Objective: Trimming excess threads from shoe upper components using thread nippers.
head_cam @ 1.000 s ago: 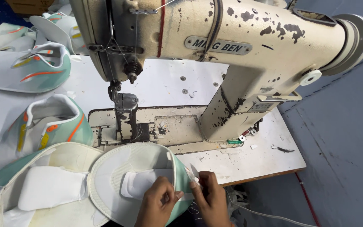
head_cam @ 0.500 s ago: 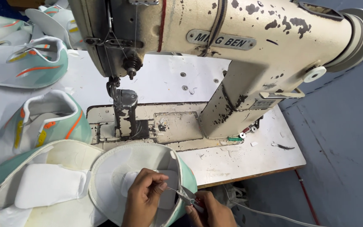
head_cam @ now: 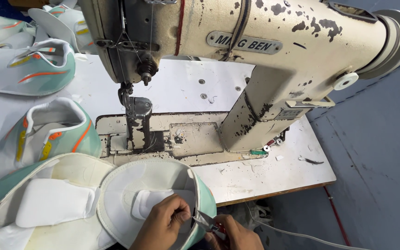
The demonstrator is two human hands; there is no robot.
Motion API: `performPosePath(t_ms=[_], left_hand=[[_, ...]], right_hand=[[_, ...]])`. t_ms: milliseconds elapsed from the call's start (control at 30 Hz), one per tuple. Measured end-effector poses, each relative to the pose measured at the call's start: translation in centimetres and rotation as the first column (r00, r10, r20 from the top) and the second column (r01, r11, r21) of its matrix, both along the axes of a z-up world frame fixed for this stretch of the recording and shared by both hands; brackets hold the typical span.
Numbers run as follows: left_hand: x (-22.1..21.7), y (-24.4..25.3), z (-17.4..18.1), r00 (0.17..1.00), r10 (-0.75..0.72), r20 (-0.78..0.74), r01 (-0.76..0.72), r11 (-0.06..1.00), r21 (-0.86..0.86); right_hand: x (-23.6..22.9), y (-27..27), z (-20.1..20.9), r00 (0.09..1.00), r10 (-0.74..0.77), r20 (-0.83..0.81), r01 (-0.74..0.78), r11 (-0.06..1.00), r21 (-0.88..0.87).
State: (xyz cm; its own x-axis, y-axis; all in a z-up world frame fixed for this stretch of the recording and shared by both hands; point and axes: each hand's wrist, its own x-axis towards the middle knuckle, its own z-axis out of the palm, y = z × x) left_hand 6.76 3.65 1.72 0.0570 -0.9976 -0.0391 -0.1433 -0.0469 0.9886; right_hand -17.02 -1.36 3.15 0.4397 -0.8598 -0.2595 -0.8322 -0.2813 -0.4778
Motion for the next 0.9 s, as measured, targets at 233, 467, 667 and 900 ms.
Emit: performPosePath(t_ms=[233, 467, 667, 900], left_hand=[[-1.5, 0.5, 1.4, 0.966, 0.1, 0.24, -0.078, 0.992, -0.098], [-2.3, 1.0, 1.8, 0.926, 0.105, 0.362, -0.04, 0.983, -0.181], [4.0, 2.0, -0.8, 0.712, 0.582, 0.394, -0.333, 0.773, -0.54], [10.7, 4.1, 4.9, 0.536, 0.645, 0.545, -0.438, 0.764, -0.473]], right_hand=[[0.3, 0.2, 0.8, 0.999, 0.027, -0.035, -0.026, 0.999, 0.026], [0.5, 0.2, -3.4, 0.988, 0.095, -0.121, -0.084, 0.992, 0.09], [-1.5, -0.3, -10.2, 0.85, -0.238, 0.47, 0.184, 0.97, 0.159], [3.0, 2.0, -8.5, 0.638, -0.502, 0.584, 0.289, 0.859, 0.423]])
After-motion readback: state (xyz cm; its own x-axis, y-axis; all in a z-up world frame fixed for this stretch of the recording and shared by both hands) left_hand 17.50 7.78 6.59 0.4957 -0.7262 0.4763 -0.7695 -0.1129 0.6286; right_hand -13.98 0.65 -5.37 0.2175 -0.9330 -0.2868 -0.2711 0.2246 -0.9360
